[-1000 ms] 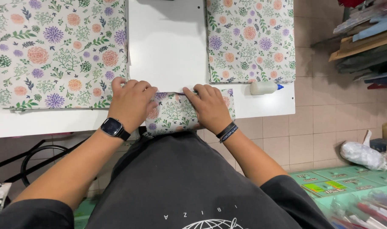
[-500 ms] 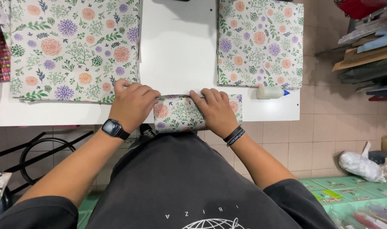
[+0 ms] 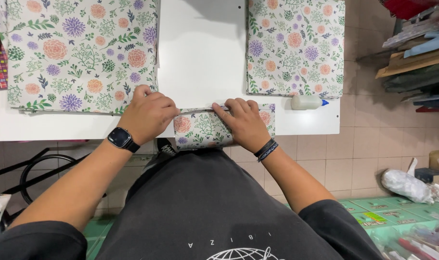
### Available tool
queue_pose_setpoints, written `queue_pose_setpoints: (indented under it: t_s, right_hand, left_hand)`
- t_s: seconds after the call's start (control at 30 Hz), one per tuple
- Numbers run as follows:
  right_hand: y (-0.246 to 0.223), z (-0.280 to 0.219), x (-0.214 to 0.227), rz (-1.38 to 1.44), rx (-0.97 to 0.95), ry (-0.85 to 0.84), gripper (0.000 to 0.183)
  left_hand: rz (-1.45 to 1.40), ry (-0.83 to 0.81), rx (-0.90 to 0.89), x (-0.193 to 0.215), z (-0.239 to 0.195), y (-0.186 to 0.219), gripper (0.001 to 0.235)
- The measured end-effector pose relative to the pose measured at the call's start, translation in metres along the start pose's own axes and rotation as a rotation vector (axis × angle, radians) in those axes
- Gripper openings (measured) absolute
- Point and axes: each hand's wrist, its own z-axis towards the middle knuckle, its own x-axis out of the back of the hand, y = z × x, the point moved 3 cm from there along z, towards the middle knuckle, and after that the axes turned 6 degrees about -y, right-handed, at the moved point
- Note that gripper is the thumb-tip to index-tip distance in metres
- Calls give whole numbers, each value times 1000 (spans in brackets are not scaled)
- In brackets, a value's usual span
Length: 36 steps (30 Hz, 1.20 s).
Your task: Applying glue to the edges of decorative paper and folding it to create a seam.
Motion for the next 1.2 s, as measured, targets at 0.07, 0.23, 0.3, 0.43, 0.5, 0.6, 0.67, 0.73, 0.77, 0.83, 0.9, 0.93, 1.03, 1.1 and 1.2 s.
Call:
queue_pose_setpoints:
  t_s: [0.07, 0.23, 0.3, 0.43, 0.5, 0.6, 0.67, 0.73, 0.77, 0.83, 0.9, 0.93, 1.03, 1.1, 1.2]
  right_hand:
    - [8, -4, -16, -3, 1, -7, 51]
    - [9, -5, -21, -19, 4, 2, 52]
    - [10, -7, -23, -21, 10, 5, 51]
    - [11, -7, -24, -58, 31, 13, 49]
    - [10, -7, -25, -70, 27, 3, 49]
    - [8, -6, -23, -94, 22, -13, 49]
    - [7, -6, -23, -109, 18, -20, 48]
    - [7, -6, -23, -110, 16, -13, 49]
    - [7, -5, -23, -112, 14, -12, 49]
    - [7, -6, -24, -113, 15, -15, 48]
    - [7, -7, -25, -113, 14, -20, 49]
    - [7, -7, -26, -110, 14, -23, 50]
    - [3, -5, -20, -115, 5, -32, 52]
    - [-20, 8, 24, -112, 0, -29, 53]
    - [-27, 11, 38, -126, 2, -28, 53]
  left_hand:
    - [27, -13, -35, 1, 2, -2, 14]
    - [29, -72, -168, 7, 7, -5, 15]
    - [40, -76, -203, 10, 9, -5, 15]
    - [90, -140, -310, 7, 13, -6, 18]
    - [99, -156, -342, 6, 16, -7, 18]
    - [120, -182, -405, 5, 21, -6, 17]
    - [132, -191, -437, 4, 23, -5, 17]
    - [119, -232, -468, 4, 27, -5, 19]
    - [120, -230, -470, 4, 31, -8, 19]
    - [163, -247, -575, 2, 37, -10, 19]
    - [168, -247, -610, 0, 42, -10, 18]
    - [173, -250, -645, -1, 44, -10, 17]
    - [175, -257, -684, -4, 48, -11, 14]
    - [170, -263, -697, 0, 50, -9, 14]
    - [151, -313, -722, 10, 55, -3, 14]
